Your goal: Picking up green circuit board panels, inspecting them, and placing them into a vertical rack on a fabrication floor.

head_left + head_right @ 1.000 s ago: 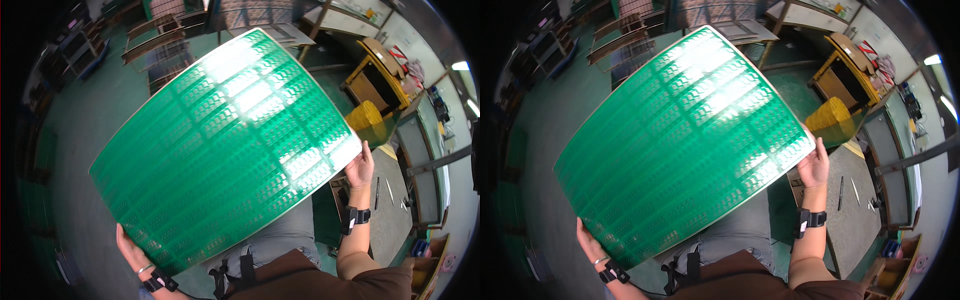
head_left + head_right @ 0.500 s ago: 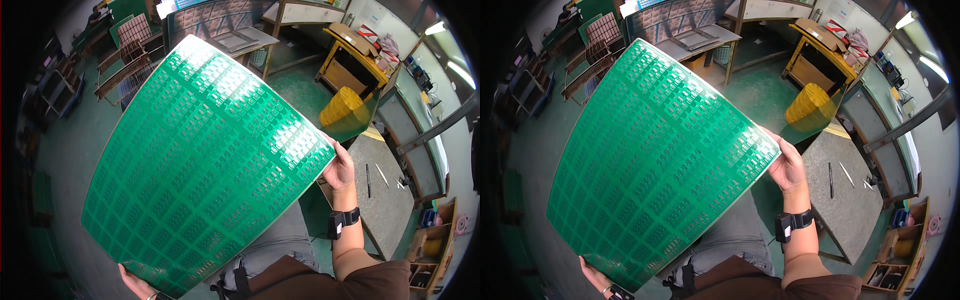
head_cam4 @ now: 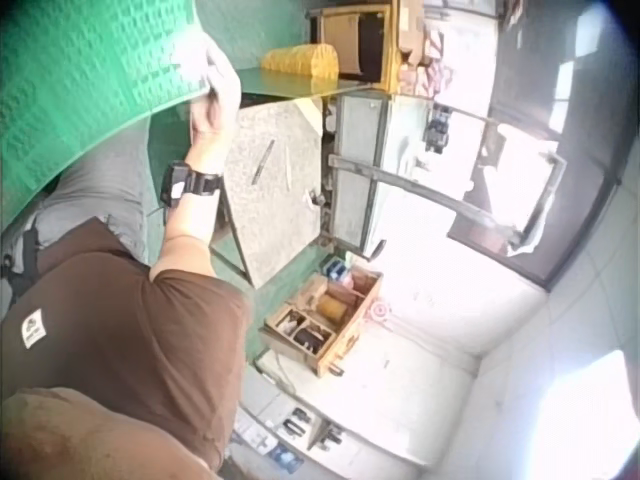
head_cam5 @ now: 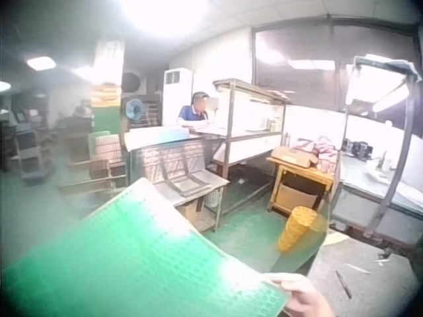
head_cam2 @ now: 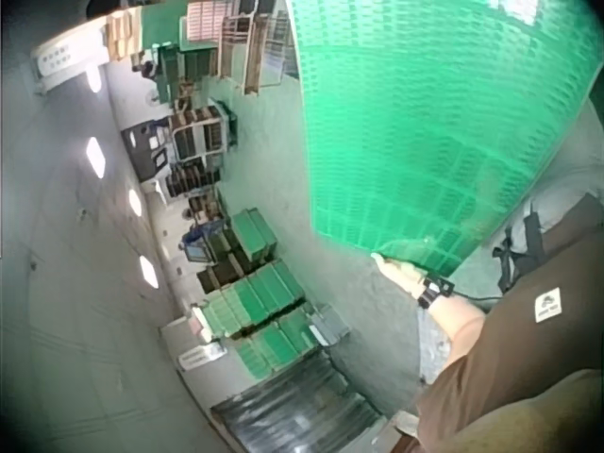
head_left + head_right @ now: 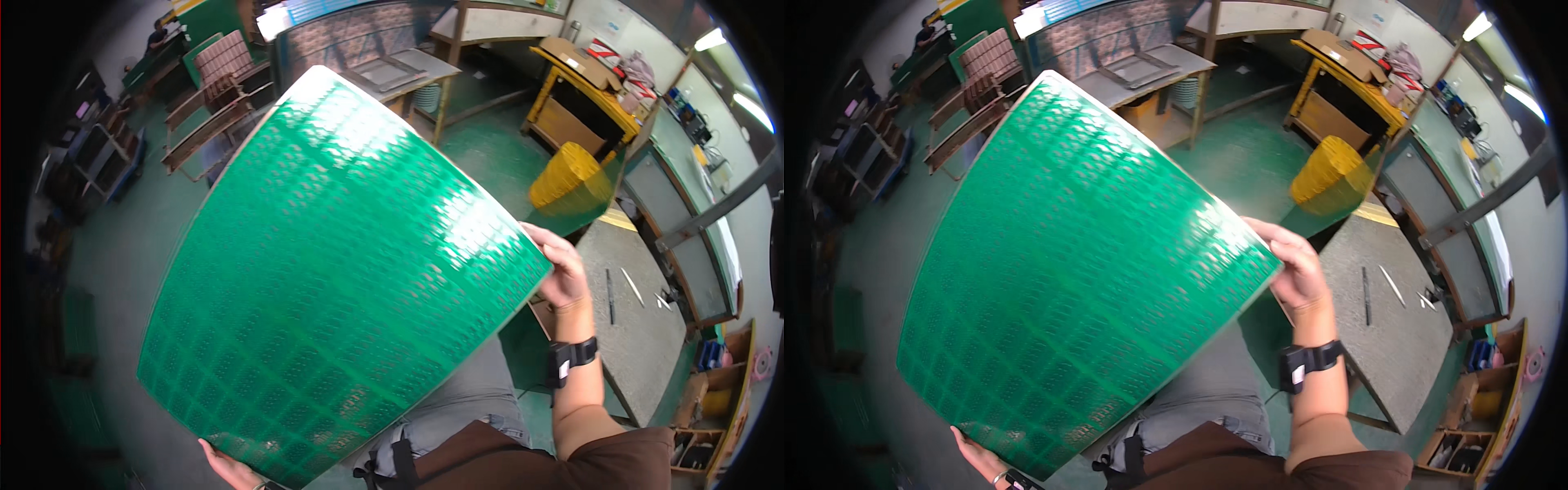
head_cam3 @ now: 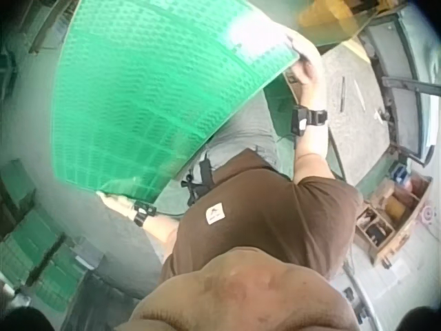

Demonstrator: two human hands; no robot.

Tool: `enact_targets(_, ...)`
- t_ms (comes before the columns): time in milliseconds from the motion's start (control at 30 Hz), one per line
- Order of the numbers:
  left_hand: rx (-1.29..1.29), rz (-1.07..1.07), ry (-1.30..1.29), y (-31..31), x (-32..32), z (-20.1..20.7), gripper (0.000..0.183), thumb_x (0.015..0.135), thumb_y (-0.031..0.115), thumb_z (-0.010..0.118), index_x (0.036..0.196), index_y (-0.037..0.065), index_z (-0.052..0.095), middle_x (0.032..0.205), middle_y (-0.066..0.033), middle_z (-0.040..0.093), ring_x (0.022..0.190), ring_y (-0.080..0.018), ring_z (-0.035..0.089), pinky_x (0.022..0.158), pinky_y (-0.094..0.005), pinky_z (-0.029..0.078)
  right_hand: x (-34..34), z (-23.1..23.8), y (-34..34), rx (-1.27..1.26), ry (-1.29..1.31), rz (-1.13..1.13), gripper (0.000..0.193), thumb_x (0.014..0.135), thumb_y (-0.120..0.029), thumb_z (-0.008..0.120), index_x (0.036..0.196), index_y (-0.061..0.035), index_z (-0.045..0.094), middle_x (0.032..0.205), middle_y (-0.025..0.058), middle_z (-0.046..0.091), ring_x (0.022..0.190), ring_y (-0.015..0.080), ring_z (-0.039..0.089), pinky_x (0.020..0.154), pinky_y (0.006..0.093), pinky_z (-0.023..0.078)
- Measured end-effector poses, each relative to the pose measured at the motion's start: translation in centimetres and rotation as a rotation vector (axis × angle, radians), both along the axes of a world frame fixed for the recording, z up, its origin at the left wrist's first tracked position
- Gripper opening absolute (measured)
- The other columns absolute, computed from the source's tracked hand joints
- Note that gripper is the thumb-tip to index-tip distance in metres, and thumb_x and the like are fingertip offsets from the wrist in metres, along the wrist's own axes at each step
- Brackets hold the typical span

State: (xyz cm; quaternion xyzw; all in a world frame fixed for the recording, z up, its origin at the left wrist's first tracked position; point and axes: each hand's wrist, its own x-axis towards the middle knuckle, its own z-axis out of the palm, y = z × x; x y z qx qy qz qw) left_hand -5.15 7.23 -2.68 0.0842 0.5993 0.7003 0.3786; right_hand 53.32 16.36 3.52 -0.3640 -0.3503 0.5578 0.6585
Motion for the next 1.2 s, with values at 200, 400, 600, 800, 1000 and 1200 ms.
enact_targets(200, 0.232, 0.079, 0.483, 1.5, -1.1, 2.3, 0.037, 0.092, 0.025, 0.048, 0.116, -0.003, 0.049, 0.118, -0.008, 0.05, 0.112, -0.0155, 0.041, 0.1, -0.0279, 0.028, 2.5, 4.3, 3.9, -0.079, -0.616, 0.167, 0.036, 0.086, -0.021, 0.059, 0.116, -0.0042, 0.049, 0.085, -0.0031, 0.059, 0.071, 0.0031, 0.052, 0.062, 0.0177, 0.041)
enact_targets(400, 0.635, -0.3, 0.434, 3.4, 0.2, 6.4, 0.032, 0.09, 0.026, 0.051, 0.116, 0.008, 0.048, 0.124, -0.0077, 0.046, 0.116, -0.0233, 0.041, 0.099, -0.0486, 0.032, 4.5, 3.0, 9.2, 0.212, -0.351, -0.197, 0.026, 0.088, -0.013, 0.055, 0.112, -0.0084, 0.05, 0.103, -0.0021, 0.055, 0.09, 0.0071, 0.05, 0.081, 0.0218, 0.038)
enact_targets(600, 0.559, -0.629, -0.13, 7.5, 1.8, 5.3, 0.036, 0.089, 0.03, 0.042, 0.118, 0.01, 0.05, 0.123, -0.0075, 0.051, 0.107, -0.0247, 0.051, 0.086, -0.043, 0.046, 2.9, 1.6, 11.8, 0.23, -0.308, -0.321, 0.033, 0.093, -0.028, 0.044, 0.118, -0.0053, 0.048, 0.118, 0.0052, 0.053, 0.104, 0.0165, 0.051, 0.087, 0.0278, 0.038)
enact_targets(800, 0.521, -0.611, -0.78, 7.3, 6.5, 4.7, 0.032, 0.09, 0.025, 0.042, 0.118, 0.012, 0.05, 0.116, -0.0064, 0.055, 0.095, -0.0198, 0.057, 0.084, -0.039, 0.047, 2.4, 0.4, 12.2, 0.133, -0.265, -0.232, 0.035, 0.094, -0.029, 0.043, 0.118, -0.0051, 0.048, 0.119, 0.0059, 0.052, 0.105, 0.0173, 0.051, 0.088, 0.0283, 0.038)
enact_targets(1000, 0.347, -0.271, -0.07, 6.5, 11.2, 5.9, 0.02, 0.091, 0.009, 0.046, 0.111, 0.011, 0.047, 0.094, -0.0051, 0.058, 0.08, -0.0118, 0.058, 0.063, -0.0229, 0.051, -4.7, 0.7, 10.9, 0.014, -0.219, -0.097, 0.036, 0.094, -0.03, 0.042, 0.118, -0.0048, 0.048, 0.12, 0.0066, 0.052, 0.106, 0.0181, 0.051, 0.089, 0.0289, 0.038)
enact_targets(1200, 0.402, -0.392, -0.145, 5.9, 11.0, 5.0, 0.018, 0.091, 0.011, 0.049, 0.109, 0.012, 0.049, 0.093, -0.0012, 0.058, 0.073, -0.0066, 0.056, 0.057, -0.0206, 0.05, -7.6, -0.6, 1.9, -0.066, -0.188, -0.005, 0.037, 0.094, -0.032, 0.041, 0.119, -0.0045, 0.047, 0.121, 0.0073, 0.052, 0.108, 0.0189, 0.05, 0.09, 0.0294, 0.038)
